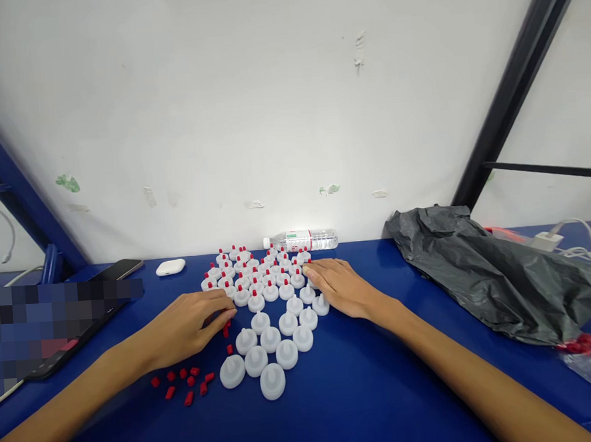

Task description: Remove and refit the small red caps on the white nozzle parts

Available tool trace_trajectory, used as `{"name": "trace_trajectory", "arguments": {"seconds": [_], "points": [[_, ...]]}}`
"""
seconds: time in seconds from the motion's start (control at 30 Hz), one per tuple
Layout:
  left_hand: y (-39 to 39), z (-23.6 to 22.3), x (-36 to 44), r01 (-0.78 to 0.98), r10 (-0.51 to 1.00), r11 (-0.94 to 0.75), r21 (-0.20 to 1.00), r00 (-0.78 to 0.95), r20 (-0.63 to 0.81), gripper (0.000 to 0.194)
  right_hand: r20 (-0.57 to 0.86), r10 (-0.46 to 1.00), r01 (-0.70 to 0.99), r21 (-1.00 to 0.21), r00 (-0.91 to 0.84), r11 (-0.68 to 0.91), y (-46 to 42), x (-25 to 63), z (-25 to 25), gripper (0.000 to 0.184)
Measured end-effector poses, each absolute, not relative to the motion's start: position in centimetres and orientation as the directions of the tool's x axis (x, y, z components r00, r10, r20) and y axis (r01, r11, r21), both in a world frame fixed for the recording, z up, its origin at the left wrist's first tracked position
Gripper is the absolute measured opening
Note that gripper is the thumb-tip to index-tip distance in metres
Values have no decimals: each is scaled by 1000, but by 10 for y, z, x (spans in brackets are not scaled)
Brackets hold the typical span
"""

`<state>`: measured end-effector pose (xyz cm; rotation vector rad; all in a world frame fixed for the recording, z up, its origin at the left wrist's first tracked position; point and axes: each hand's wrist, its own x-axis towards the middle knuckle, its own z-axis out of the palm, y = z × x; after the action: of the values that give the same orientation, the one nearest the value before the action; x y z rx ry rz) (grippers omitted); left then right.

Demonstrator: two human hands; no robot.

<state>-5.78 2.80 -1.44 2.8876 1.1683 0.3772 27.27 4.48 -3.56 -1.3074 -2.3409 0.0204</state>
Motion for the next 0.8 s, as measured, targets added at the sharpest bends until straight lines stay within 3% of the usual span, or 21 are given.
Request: {"name": "trace_trajectory", "arguments": {"seconds": [0.33,0.5,0.63,0.8], "points": [[26,-7,-59,713,711,-690,124,634,303,29,610,700,743,-257,-371,617,27,257,-13,22],[20,-6,-56,669,668,-726,163,627,402,22,600,589,629,-175,-542,757,10,235,-15,20],[12,-9,-47,631,618,-765,128,664,422,27,583,473,526,-91,-661,846,-2,217,-16,20],[2,-11,-38,575,547,-817,47,746,381,19,572,361,398,-65,-736,915,-11,203,-16,11]]}}
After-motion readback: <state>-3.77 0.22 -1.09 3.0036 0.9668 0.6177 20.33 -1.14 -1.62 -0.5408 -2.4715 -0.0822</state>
